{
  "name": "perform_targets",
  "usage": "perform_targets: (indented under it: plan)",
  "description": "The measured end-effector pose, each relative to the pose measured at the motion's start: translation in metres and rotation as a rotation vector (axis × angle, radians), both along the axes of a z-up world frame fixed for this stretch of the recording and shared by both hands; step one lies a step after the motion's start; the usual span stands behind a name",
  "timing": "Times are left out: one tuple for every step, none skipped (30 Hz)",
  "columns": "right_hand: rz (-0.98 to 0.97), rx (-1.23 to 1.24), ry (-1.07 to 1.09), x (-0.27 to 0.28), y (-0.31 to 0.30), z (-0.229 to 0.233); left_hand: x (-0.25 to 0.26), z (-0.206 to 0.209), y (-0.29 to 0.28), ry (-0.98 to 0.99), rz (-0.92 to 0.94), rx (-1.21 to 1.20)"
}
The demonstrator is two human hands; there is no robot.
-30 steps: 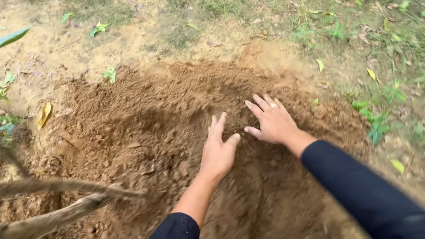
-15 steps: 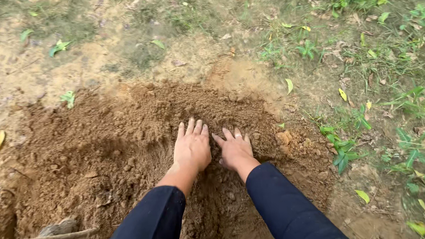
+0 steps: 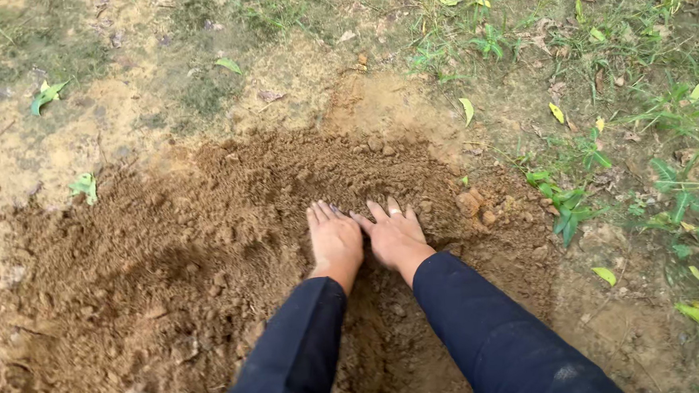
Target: The person packs loose soil around the base of a small tree by hand, moving the dirt into a circular mound.
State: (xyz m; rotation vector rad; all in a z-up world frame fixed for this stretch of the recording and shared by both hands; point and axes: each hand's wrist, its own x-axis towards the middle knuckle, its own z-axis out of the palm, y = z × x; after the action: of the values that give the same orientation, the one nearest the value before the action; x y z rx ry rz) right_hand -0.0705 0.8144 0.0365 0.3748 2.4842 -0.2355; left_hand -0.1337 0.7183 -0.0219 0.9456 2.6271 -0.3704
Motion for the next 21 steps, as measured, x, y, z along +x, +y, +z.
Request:
perform_targets:
  plan:
    - [0.007,0.011,-0.008,-0.002,0.0,-0.001,-0.001,-0.003,0.003,0.029,0.023,0.038]
    - [0.015,0.021,-0.021,-0.003,-0.001,-0.003,0.0,-0.003,0.005,0.052,0.046,0.075]
    - [0.022,0.031,-0.034,-0.003,-0.001,-0.004,0.002,-0.002,0.007,0.076,0.07,0.112]
    - [0.025,0.036,-0.041,-0.003,-0.001,-0.004,0.003,0.001,0.006,0.002,0.078,0.117]
    - [0.027,0.04,-0.048,-0.002,0.0,-0.004,0.004,0.006,0.007,-0.071,0.086,0.121]
    - [0.032,0.04,-0.051,-0.003,-0.001,-0.004,0.004,0.011,0.007,-0.14,0.098,0.122]
    - [0.031,0.04,-0.064,-0.003,-0.001,-0.004,0.005,0.015,0.008,-0.096,0.077,0.098]
    - [0.034,0.045,-0.074,-0.004,0.001,-0.003,0.005,0.018,0.013,-0.049,0.06,0.08]
    - [0.038,0.05,-0.084,-0.007,0.001,-0.003,0.003,0.02,0.013,-0.002,0.043,0.063]
    - [0.044,0.056,-0.082,-0.009,0.002,-0.003,0.0,0.021,0.014,0.008,0.041,0.066]
    - [0.05,0.061,-0.08,-0.011,0.003,-0.003,-0.001,0.021,0.015,0.019,0.039,0.069]
    - [0.064,0.061,-0.088,-0.006,0.002,-0.004,0.003,0.02,0.013,0.02,0.045,0.066]
    - [0.073,0.058,-0.093,0.0,0.001,-0.005,0.009,0.019,0.011,0.001,0.059,0.098]
    - [0.081,0.056,-0.083,-0.002,0.001,-0.005,0.006,0.02,0.01,-0.002,0.071,0.131]
    - [0.088,0.054,-0.072,-0.003,0.003,-0.005,0.002,0.021,0.012,-0.005,0.082,0.164]
    - [0.095,0.05,-0.061,-0.005,0.005,-0.006,0.0,0.022,0.014,-0.014,0.084,0.149]
    - [0.101,0.045,-0.05,-0.006,0.008,-0.008,-0.002,0.022,0.016,-0.023,0.086,0.135]
    - [0.115,0.037,-0.047,-0.004,0.008,-0.009,0.001,0.021,0.016,-0.04,0.097,0.116]
    - [0.126,0.034,-0.074,-0.002,0.008,-0.011,0.005,0.02,0.017,-0.022,0.103,0.1]
    - [0.134,0.035,-0.092,-0.005,0.009,-0.012,0.003,0.019,0.019,0.005,0.105,0.088]
    - [0.142,0.035,-0.111,-0.008,0.01,-0.013,0.001,0.018,0.021,0.032,0.106,0.074]
